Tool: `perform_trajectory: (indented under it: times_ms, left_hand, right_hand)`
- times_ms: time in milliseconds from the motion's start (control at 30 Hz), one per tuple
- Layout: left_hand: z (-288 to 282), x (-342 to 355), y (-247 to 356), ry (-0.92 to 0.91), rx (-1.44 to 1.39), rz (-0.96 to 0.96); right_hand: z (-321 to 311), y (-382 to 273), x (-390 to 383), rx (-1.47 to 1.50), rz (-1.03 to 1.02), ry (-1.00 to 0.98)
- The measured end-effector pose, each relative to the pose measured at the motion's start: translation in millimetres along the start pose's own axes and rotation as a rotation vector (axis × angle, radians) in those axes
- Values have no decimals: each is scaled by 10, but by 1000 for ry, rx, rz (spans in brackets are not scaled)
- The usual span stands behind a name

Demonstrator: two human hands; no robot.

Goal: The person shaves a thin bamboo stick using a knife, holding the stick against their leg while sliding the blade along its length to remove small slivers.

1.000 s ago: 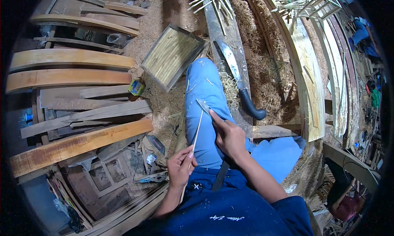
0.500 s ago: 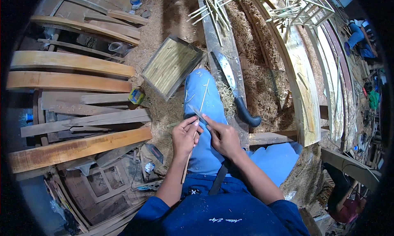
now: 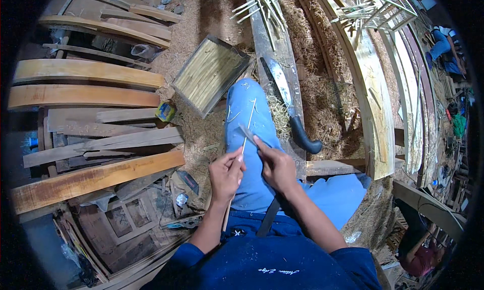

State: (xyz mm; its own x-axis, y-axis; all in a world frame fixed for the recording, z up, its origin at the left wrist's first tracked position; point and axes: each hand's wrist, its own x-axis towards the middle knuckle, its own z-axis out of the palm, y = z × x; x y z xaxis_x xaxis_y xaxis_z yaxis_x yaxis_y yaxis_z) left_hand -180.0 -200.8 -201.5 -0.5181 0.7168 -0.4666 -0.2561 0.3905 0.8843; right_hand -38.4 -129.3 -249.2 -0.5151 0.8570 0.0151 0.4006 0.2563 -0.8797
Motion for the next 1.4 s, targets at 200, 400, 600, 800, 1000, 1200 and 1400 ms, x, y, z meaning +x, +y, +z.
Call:
perform_trajectory:
  times_ms: [200, 400, 600, 800, 1000, 1200, 1400]
  left_hand:
    - [-327, -485, -119, -9, -42, -77]
    - [-291, -439, -65, -26, -25, -73]
    - [6, 150, 101, -64, 27, 10]
    - [-78, 122, -54, -53, 19, 25]
    - [-229, -185, -59, -61, -20, -2]
    - [-583, -818, -119, -67, 6, -64]
    - [-607, -774, -64, -121, -11, -102]
  right_hand:
    - [-8, 1, 65, -52, 47, -10]
    - [-21, -41, 39, -39, 56, 33]
    - [-123, -83, -24, -5, -50, -123]
    - [-45, -53, 6, -17, -29, -67]
    - [-59, -98, 30, -125, 6, -156]
    - [61, 48, 67, -101, 36, 9]
    - [40, 13, 54, -25, 24, 43]
